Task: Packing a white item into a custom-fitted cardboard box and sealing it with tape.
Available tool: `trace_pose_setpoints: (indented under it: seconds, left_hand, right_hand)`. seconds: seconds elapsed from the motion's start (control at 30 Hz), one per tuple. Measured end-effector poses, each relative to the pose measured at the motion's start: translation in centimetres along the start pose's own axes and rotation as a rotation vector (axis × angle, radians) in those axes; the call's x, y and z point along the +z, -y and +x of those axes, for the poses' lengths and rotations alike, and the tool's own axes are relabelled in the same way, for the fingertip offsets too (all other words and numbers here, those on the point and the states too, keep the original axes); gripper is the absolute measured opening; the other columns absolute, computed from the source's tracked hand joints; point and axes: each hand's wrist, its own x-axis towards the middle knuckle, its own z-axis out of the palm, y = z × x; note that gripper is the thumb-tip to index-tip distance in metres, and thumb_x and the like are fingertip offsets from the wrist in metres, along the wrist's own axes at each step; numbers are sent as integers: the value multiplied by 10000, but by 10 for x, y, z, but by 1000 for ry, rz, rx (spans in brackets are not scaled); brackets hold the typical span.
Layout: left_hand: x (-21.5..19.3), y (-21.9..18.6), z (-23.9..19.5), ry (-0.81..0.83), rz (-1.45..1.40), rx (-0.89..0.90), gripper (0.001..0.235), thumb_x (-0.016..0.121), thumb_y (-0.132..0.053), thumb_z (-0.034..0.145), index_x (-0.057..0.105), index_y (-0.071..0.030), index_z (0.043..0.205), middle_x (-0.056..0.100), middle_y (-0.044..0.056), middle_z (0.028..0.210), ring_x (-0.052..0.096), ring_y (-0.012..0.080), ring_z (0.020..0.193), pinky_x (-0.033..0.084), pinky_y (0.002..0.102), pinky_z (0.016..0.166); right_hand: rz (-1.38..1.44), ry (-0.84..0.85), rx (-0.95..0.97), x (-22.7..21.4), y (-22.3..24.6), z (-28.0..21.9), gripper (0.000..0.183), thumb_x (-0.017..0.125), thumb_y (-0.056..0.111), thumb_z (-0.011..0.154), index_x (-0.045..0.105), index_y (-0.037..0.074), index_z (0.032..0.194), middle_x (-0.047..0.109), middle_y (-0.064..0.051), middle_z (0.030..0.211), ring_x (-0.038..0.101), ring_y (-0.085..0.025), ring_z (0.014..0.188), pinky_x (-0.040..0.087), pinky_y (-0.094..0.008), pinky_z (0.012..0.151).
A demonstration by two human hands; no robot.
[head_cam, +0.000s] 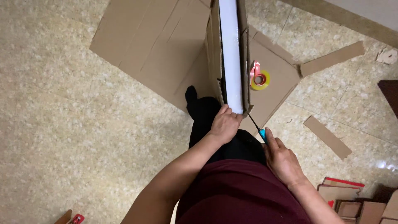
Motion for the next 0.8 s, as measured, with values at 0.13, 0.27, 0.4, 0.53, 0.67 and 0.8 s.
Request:
trace_pose_setpoints:
  seconds: [0.13,0.27,0.4,0.53,0.67,0.8]
  left_hand:
    - [4,-9,10,-9,43,18,198,571,-104,858,734,-66,963,730,82,846,656,250,935,380,412,1105]
    - [12,-12,13,-10,48,42,167,577,-90,855,722,-63,933,732,88,857,660,253,926,385,416,1105]
    - [10,-15,15,-11,41,54,150,587,-82,855,719,-63,923,731,98,841,661,258,911,390,412,1098]
    - [9,-13,17,-46,23,52,142,600,-87,839,720,-59,909,729,107,812,658,267,889,395,415,1065]
    - [6,-15,15,-61,29,51,136,605,-88,825,720,-62,891,731,105,801,659,267,887,399,415,1053]
    - [9,-13,14,-53,37,47,135,607,-79,820,719,-60,893,731,98,797,659,262,887,402,410,1058]
  right_hand:
    - [-69,-35,9,9,-9,-6,592,587,237,954,432,91,1507,679,-212,1046,687,-450,782,563,-518,688]
    - [-83,-27,48,17,-8,-9,586,577,240,965,434,79,1510,677,-214,1054,685,-452,762,561,-522,677]
    - [-81,-46,71,18,-4,-15,577,574,228,975,435,81,1515,671,-221,1045,685,-448,762,561,-521,670]
    - [-111,-48,76,15,1,-14,590,563,220,976,416,72,1527,664,-228,1039,692,-438,751,571,-512,671]
    - [-138,-38,93,26,-2,-13,571,537,226,995,407,65,1527,658,-236,1044,692,-442,749,569,-524,671]
    - [-144,5,128,32,0,-7,587,514,211,1002,373,37,1545,653,-248,1043,692,-451,746,571,-529,665]
